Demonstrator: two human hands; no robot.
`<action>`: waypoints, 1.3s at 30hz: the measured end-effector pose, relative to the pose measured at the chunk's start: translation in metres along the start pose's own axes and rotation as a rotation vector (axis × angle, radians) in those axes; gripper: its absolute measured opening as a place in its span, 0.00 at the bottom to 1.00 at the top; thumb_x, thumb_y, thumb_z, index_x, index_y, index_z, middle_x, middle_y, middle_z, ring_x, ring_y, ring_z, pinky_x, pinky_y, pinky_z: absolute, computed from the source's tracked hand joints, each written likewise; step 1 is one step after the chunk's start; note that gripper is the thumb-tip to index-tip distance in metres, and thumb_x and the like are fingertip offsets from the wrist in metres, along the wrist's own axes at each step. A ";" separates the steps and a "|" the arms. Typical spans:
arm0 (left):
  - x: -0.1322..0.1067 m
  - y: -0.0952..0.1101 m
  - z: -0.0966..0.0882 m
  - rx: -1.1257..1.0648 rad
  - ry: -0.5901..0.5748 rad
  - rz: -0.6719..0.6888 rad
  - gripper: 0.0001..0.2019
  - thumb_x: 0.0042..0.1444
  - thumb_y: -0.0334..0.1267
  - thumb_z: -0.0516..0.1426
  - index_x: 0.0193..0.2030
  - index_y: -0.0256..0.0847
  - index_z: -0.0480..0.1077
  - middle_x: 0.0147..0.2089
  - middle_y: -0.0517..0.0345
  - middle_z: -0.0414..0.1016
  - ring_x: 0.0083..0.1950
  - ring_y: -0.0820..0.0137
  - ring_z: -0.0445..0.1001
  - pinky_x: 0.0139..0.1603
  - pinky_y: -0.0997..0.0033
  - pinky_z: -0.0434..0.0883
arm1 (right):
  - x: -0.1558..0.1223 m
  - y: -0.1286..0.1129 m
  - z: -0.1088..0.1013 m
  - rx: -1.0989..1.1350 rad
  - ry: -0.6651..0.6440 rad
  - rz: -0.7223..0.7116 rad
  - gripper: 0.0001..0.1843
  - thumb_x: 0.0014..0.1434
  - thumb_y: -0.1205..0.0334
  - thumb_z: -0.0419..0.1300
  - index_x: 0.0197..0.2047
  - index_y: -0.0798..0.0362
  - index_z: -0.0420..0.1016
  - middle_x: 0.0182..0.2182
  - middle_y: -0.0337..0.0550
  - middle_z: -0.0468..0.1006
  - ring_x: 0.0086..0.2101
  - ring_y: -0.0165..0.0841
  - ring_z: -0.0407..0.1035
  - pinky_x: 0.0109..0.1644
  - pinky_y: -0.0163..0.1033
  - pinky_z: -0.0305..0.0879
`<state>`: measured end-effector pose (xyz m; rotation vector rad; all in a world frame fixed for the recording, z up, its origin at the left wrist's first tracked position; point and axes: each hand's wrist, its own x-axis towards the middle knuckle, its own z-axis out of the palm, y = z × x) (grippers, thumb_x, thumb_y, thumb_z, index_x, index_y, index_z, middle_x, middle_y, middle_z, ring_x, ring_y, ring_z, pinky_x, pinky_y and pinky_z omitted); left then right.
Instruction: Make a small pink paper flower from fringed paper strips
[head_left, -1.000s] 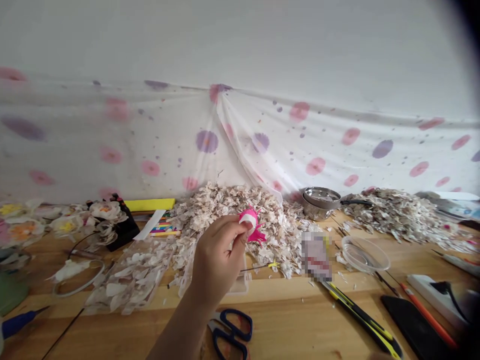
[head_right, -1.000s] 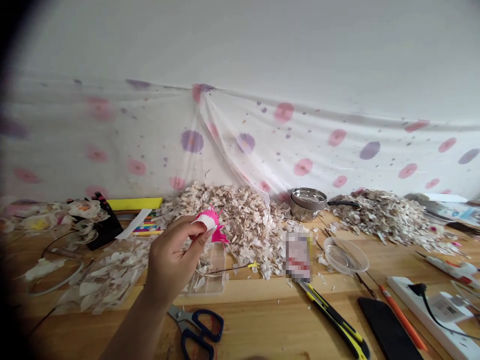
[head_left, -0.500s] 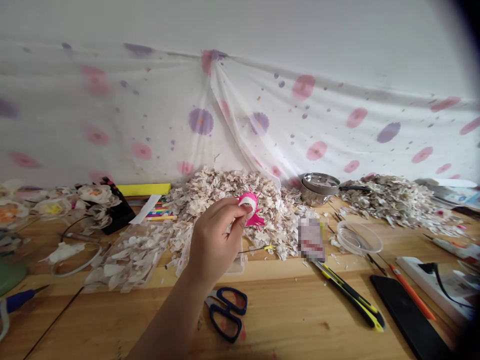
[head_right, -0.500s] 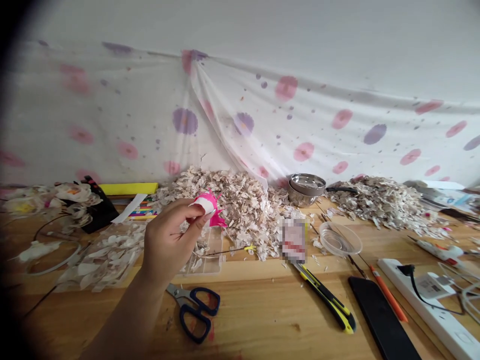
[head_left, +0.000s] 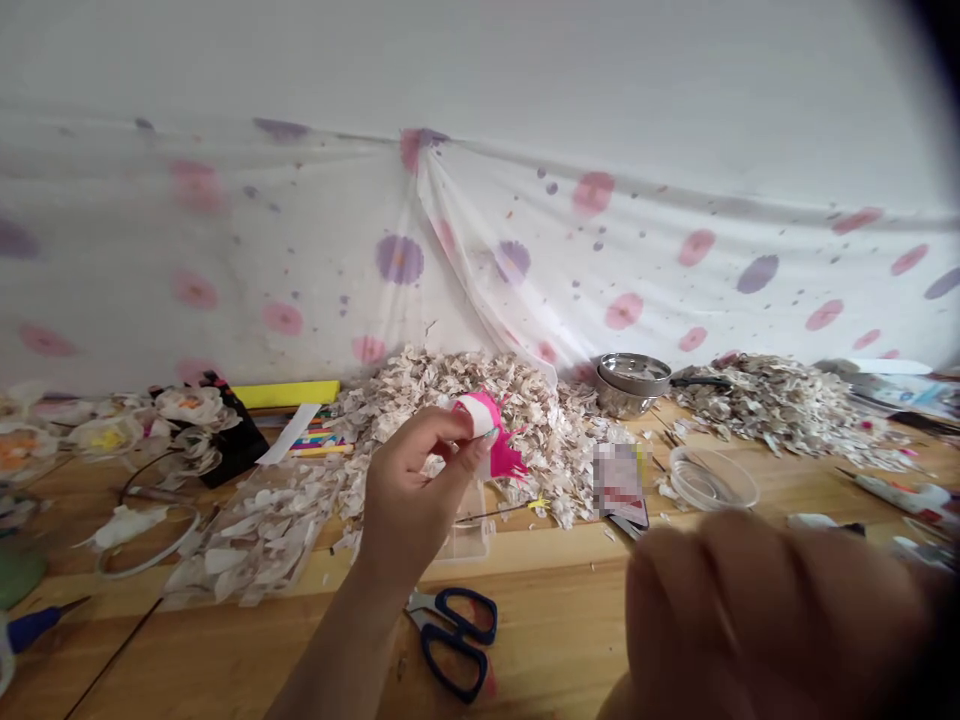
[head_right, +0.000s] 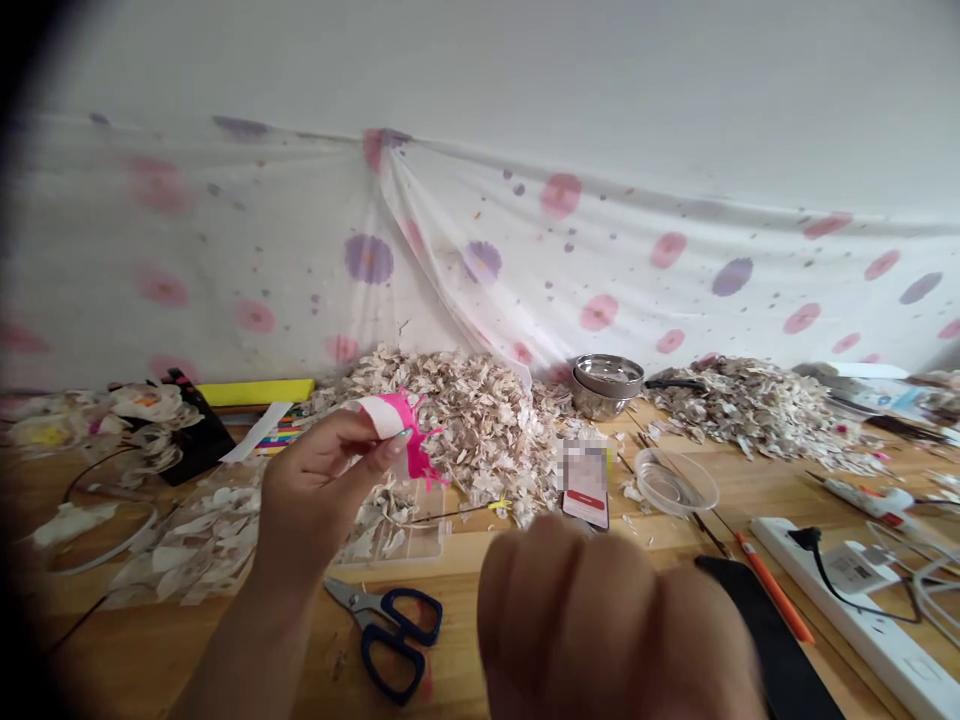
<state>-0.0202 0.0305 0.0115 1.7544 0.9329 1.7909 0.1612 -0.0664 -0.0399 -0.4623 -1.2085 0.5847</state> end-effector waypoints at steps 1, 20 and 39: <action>-0.001 0.001 -0.001 -0.095 0.014 -0.098 0.03 0.51 0.32 0.64 0.32 0.41 0.74 0.32 0.62 0.75 0.31 0.74 0.71 0.33 0.77 0.70 | 0.024 -0.002 0.014 0.044 0.048 -0.001 0.07 0.63 0.55 0.55 0.41 0.39 0.75 0.27 0.39 0.71 0.27 0.31 0.66 0.28 0.37 0.66; -0.006 0.015 -0.002 0.102 0.195 0.062 0.05 0.52 0.31 0.64 0.36 0.42 0.74 0.34 0.61 0.75 0.33 0.73 0.72 0.36 0.74 0.70 | 0.075 0.039 0.092 0.335 0.156 0.567 0.09 0.47 0.57 0.71 0.34 0.47 0.82 0.29 0.37 0.76 0.29 0.27 0.66 0.33 0.33 0.63; -0.007 0.016 0.006 0.337 0.138 0.281 0.07 0.54 0.27 0.61 0.37 0.42 0.70 0.35 0.62 0.74 0.34 0.74 0.70 0.38 0.76 0.67 | 0.068 0.047 0.102 0.097 0.242 0.375 0.06 0.56 0.58 0.64 0.29 0.47 0.81 0.31 0.39 0.67 0.36 0.32 0.62 0.41 0.38 0.61</action>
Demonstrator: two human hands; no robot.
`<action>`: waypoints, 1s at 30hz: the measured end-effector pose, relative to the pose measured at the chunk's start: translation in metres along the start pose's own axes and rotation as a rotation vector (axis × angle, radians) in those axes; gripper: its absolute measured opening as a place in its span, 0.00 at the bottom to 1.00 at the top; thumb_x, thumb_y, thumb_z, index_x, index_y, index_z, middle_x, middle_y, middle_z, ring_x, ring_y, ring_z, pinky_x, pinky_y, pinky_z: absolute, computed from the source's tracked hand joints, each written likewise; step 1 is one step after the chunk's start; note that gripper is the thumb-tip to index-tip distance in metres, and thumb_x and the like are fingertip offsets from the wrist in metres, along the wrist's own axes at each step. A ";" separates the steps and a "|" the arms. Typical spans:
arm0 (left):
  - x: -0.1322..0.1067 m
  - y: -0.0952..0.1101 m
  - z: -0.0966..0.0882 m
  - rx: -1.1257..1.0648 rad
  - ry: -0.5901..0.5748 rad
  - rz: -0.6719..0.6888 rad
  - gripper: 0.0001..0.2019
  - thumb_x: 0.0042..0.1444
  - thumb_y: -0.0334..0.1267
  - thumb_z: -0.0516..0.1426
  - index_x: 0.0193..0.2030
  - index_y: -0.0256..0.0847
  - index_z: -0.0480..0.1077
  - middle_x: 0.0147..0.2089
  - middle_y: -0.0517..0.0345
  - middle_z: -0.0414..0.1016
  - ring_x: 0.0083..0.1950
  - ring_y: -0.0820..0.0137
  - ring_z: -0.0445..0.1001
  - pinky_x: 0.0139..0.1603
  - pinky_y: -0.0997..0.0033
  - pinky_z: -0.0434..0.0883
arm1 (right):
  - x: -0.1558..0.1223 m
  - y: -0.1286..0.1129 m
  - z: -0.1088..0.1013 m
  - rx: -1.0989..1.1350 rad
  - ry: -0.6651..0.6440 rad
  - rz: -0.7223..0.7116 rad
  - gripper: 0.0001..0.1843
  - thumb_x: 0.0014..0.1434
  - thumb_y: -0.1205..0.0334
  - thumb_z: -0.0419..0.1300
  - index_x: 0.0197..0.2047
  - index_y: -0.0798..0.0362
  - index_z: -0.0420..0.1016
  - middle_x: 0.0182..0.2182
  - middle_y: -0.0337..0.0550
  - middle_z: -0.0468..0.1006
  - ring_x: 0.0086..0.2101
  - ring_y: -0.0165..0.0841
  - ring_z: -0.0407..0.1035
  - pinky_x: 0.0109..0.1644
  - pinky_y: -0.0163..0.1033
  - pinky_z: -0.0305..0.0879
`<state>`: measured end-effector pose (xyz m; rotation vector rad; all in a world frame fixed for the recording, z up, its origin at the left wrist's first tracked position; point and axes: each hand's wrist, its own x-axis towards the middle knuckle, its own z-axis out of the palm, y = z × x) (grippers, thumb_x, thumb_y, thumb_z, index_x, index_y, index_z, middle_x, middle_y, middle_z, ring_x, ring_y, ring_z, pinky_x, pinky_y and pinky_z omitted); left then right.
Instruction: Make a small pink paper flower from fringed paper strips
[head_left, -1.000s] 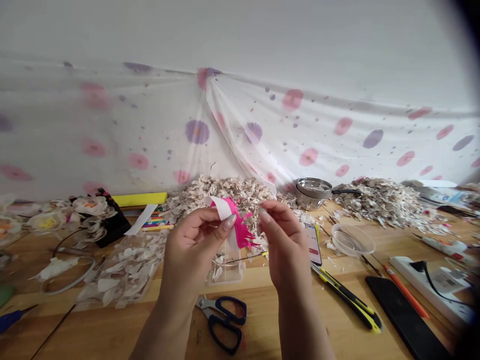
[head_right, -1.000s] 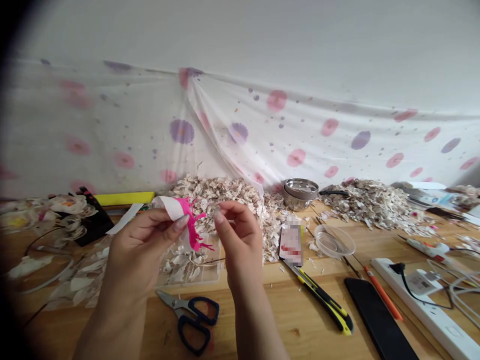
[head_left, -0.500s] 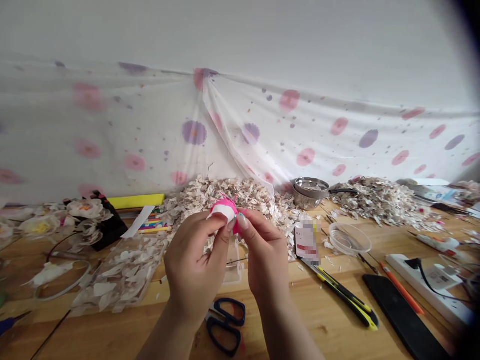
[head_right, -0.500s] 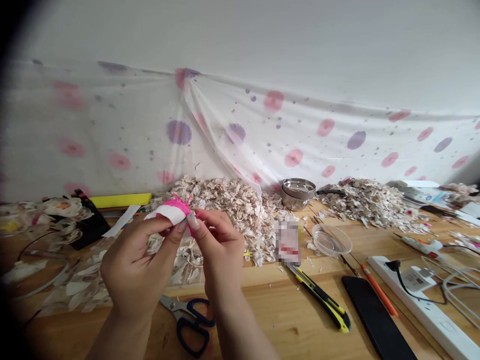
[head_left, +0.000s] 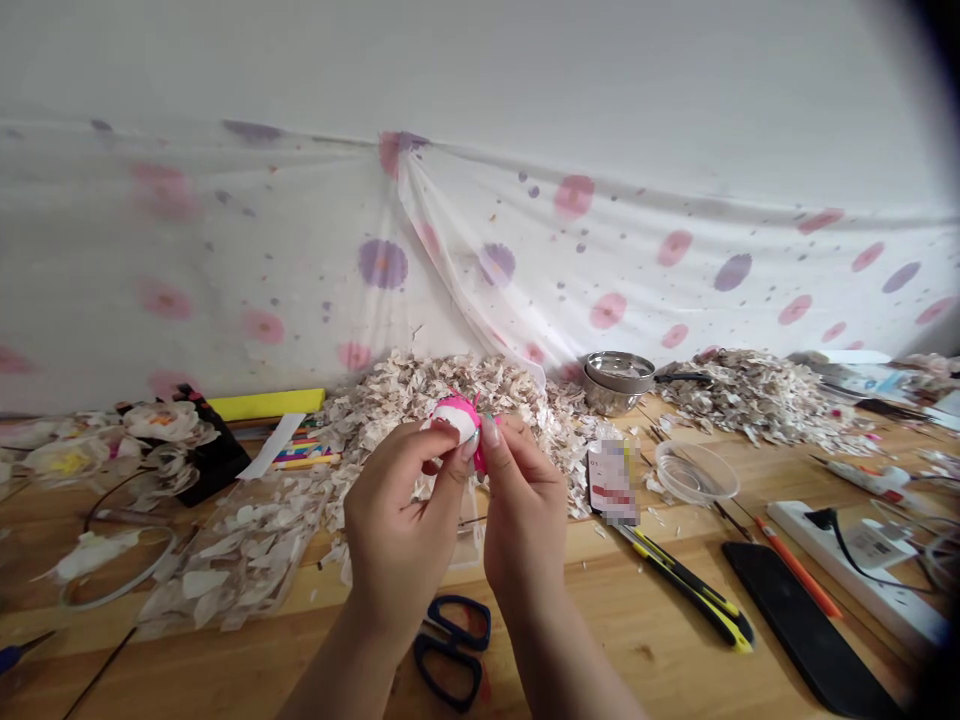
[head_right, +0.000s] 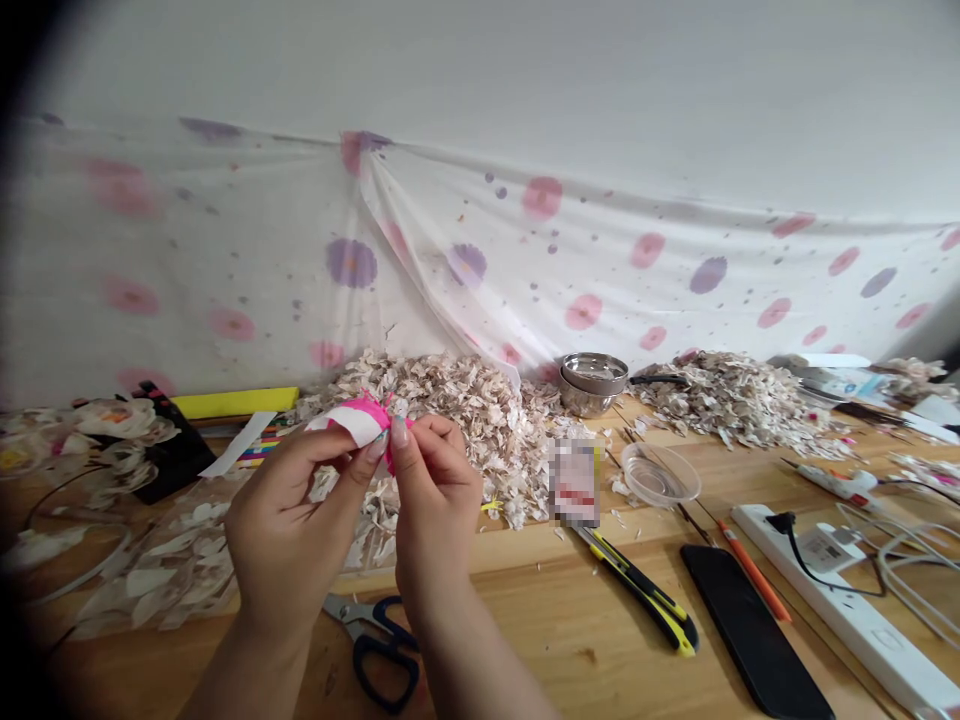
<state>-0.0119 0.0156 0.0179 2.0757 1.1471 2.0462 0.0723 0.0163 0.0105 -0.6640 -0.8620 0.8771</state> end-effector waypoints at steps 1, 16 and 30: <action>0.000 0.000 0.001 -0.003 -0.004 0.001 0.07 0.54 0.27 0.61 0.37 0.42 0.70 0.35 0.62 0.74 0.35 0.74 0.70 0.38 0.76 0.67 | 0.000 0.001 0.000 -0.012 0.005 -0.001 0.08 0.57 0.57 0.63 0.29 0.47 0.80 0.31 0.39 0.68 0.36 0.32 0.62 0.42 0.38 0.61; 0.001 -0.001 0.010 -0.570 0.009 -0.612 0.06 0.47 0.36 0.67 0.33 0.40 0.77 0.31 0.60 0.78 0.31 0.73 0.74 0.32 0.77 0.71 | -0.001 0.012 0.006 0.159 0.091 0.099 0.11 0.57 0.52 0.61 0.35 0.50 0.77 0.36 0.42 0.76 0.37 0.32 0.68 0.43 0.39 0.66; 0.012 -0.001 0.004 -0.927 -0.041 -0.861 0.12 0.37 0.37 0.72 0.30 0.39 0.78 0.30 0.59 0.80 0.31 0.75 0.76 0.32 0.81 0.74 | 0.016 0.009 -0.007 0.371 -0.195 0.215 0.12 0.40 0.52 0.72 0.27 0.47 0.80 0.35 0.40 0.75 0.36 0.34 0.68 0.43 0.40 0.66</action>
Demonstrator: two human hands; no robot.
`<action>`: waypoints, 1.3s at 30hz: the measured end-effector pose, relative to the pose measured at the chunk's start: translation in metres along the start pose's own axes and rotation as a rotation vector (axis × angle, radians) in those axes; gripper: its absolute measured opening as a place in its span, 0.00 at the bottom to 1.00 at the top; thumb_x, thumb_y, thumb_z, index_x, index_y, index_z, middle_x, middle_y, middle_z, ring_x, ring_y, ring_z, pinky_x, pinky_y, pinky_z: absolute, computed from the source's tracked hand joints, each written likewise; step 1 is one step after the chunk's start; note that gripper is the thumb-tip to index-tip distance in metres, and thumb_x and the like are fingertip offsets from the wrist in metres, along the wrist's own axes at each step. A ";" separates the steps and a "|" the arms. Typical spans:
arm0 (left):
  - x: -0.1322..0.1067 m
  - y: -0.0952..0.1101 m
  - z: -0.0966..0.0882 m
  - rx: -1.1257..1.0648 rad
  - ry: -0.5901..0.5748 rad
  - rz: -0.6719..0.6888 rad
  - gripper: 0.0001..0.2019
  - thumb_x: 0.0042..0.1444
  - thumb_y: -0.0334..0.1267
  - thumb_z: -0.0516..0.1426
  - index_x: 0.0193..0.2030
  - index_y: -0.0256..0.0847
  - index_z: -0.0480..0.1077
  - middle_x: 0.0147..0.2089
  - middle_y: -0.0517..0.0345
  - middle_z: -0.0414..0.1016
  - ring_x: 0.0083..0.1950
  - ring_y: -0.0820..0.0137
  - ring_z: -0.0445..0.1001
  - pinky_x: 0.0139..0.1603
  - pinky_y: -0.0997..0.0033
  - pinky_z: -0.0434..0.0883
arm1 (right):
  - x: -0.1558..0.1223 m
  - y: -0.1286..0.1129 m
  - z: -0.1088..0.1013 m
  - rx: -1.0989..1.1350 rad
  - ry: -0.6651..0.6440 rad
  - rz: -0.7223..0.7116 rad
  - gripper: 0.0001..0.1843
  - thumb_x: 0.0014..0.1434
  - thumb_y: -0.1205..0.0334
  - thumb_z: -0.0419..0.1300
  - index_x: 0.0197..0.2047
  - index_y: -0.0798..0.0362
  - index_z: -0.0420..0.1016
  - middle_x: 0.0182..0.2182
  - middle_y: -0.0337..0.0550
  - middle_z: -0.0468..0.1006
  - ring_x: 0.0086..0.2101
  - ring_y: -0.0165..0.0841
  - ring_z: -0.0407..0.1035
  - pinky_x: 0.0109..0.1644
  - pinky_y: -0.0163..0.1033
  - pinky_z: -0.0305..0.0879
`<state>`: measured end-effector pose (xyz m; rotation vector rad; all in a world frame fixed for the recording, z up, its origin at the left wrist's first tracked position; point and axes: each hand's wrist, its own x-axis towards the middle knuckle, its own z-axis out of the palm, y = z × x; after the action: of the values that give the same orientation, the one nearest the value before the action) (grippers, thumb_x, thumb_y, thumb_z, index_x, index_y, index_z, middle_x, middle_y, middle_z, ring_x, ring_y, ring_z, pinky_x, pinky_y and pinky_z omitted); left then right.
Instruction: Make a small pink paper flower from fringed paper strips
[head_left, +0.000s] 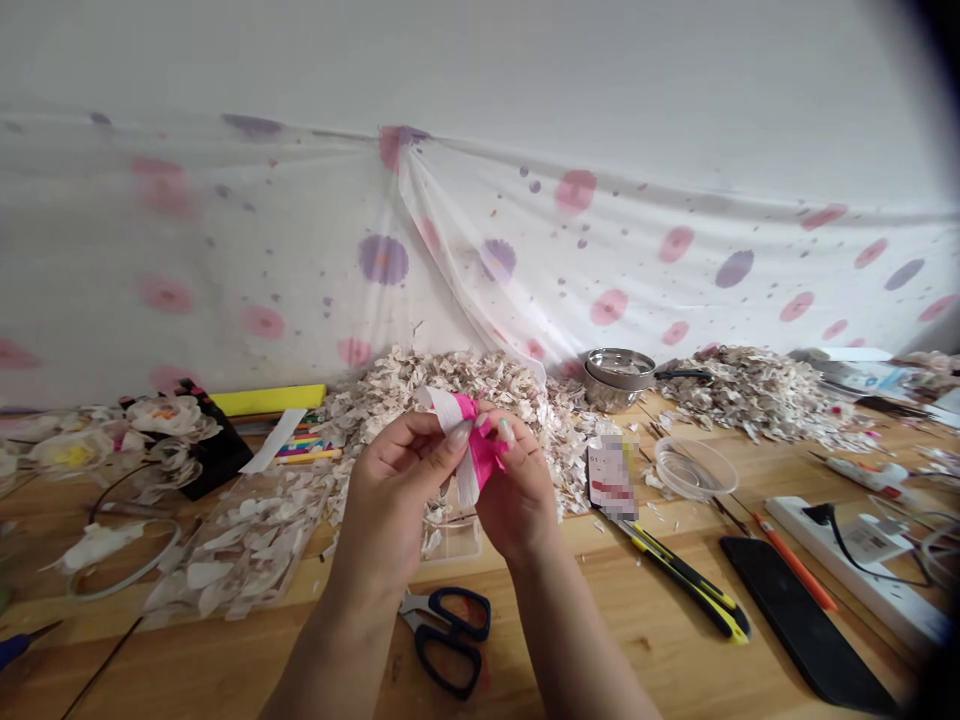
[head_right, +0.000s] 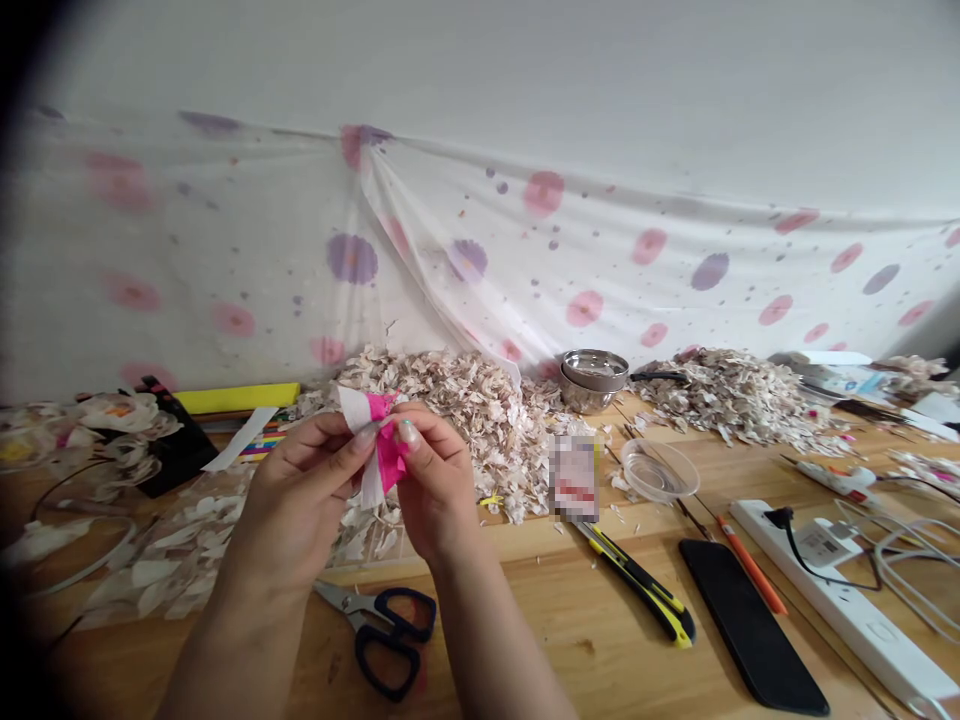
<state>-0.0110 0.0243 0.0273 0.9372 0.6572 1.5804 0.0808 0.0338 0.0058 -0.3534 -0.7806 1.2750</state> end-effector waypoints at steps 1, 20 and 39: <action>0.000 0.001 0.000 0.004 0.009 0.009 0.12 0.37 0.37 0.72 0.30 0.39 0.78 0.30 0.59 0.80 0.31 0.75 0.76 0.33 0.81 0.74 | 0.002 -0.001 -0.003 -0.024 -0.037 0.002 0.11 0.41 0.52 0.72 0.28 0.46 0.80 0.35 0.40 0.74 0.36 0.33 0.67 0.41 0.39 0.66; -0.007 -0.004 -0.001 0.606 0.034 0.419 0.07 0.50 0.40 0.64 0.32 0.41 0.74 0.31 0.59 0.75 0.30 0.71 0.69 0.31 0.74 0.65 | -0.001 -0.014 -0.008 -0.670 0.108 -0.243 0.19 0.59 0.50 0.58 0.23 0.53 0.70 0.19 0.34 0.65 0.23 0.27 0.58 0.28 0.34 0.56; -0.039 -0.082 -0.074 0.453 0.038 -0.062 0.23 0.46 0.55 0.63 0.38 0.36 0.71 0.27 0.60 0.71 0.28 0.71 0.69 0.28 0.75 0.65 | -0.053 0.055 -0.062 -0.965 0.024 0.018 0.20 0.59 0.51 0.54 0.21 0.54 0.68 0.18 0.36 0.63 0.23 0.30 0.58 0.27 0.34 0.53</action>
<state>-0.0281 0.0095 -0.0880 1.2044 1.0900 1.4221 0.0796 0.0101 -0.0900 -1.1424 -1.3444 0.8273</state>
